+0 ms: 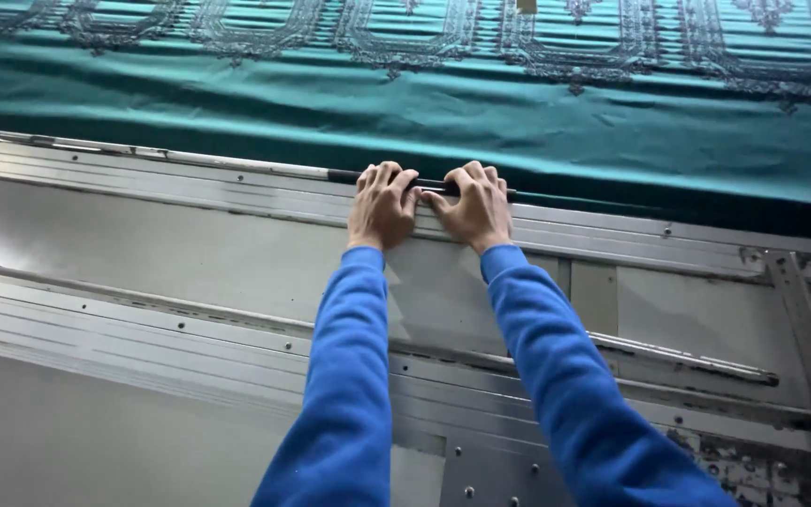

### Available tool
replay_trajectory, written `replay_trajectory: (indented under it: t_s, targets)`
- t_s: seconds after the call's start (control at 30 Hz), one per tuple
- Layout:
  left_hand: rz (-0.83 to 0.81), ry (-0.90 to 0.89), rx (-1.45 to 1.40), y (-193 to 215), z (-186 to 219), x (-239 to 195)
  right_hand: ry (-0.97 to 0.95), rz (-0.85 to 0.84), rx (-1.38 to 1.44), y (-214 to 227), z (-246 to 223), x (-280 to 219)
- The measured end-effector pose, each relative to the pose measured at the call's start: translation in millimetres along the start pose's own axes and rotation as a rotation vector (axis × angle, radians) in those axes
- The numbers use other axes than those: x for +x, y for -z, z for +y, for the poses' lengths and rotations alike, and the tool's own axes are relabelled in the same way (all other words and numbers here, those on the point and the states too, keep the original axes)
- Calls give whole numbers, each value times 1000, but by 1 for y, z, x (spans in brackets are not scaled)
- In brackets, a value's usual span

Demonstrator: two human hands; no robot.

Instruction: The person rolls a large piece of green patterned fabric onto a metal bar attached to a machine. They use both hands to guide the fabric and the bar, ensuring it winds evenly along the length of the machine.

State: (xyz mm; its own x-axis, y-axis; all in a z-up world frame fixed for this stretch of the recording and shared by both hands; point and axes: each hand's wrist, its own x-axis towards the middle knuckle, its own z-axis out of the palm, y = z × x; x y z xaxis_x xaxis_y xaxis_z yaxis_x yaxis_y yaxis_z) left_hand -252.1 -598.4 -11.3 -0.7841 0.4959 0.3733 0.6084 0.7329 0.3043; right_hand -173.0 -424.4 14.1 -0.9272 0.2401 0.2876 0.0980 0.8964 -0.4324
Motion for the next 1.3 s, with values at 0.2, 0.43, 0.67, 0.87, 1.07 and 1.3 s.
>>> replay_trajectory:
  t_s: [0.2,0.43,0.67,0.87,1.07,1.3]
  targets:
    - [47,-15,-44,-2,-4,1,-81,-21,-41,12,-16,6]
    - [14,-37,-121,-8,-17,8,-123,-57,-89,1,-14,12]
    - [-127,-148,-211,9,-42,25,-110,-37,-125,1,-28,10]
    - [-137,-219,-174,16,-48,28,-77,-14,-158,-13,-17,10]
    - [-97,-275,-89,0,-51,31,-37,9,-166,-25,1,11]
    - [-25,-306,-41,-6,-50,34,23,62,-154,-26,3,14]
